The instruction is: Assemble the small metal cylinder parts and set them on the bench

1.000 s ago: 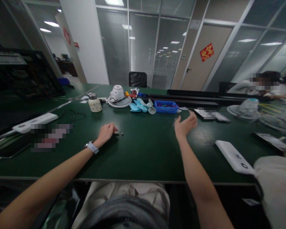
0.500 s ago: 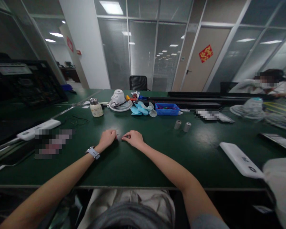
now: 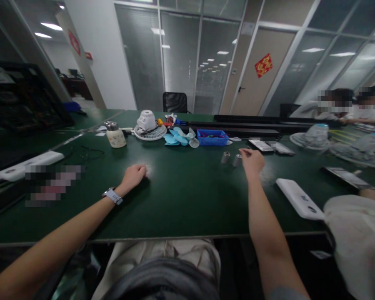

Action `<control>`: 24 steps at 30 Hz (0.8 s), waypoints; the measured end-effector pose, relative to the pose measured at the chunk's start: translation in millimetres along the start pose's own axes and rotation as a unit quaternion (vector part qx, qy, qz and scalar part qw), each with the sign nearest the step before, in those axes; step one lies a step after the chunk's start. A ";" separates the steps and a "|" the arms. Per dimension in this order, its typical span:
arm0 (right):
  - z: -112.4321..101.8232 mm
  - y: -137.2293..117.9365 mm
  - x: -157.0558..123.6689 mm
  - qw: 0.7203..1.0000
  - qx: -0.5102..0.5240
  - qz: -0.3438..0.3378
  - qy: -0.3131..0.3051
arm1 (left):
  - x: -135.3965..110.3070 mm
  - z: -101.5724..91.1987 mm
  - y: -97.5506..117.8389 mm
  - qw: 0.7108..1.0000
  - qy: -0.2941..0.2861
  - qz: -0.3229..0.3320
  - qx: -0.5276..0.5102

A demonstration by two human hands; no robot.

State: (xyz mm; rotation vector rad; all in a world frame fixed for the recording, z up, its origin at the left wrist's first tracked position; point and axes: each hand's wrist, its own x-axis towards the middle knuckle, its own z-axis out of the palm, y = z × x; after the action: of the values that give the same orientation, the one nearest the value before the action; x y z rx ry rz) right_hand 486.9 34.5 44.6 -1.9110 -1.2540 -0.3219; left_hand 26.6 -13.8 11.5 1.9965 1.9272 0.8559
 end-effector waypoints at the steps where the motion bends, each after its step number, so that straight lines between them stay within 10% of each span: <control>1: 1.0 3.3 0.2 1.000 -0.005 0.009 -0.008 | -0.2 -0.2 -0.2 1.000 0.002 0.003 -0.003; 24: 22.6 15.2 1.7 0.996 -0.044 0.024 -0.068 | -0.4 0.0 1.0 1.000 -0.005 0.008 -0.009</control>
State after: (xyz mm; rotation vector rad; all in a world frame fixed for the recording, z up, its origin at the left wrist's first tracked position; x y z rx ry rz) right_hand 496.0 49.6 23.8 -2.0648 -1.2977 -0.2288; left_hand 27.4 -14.3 11.9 2.0038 1.8945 0.8627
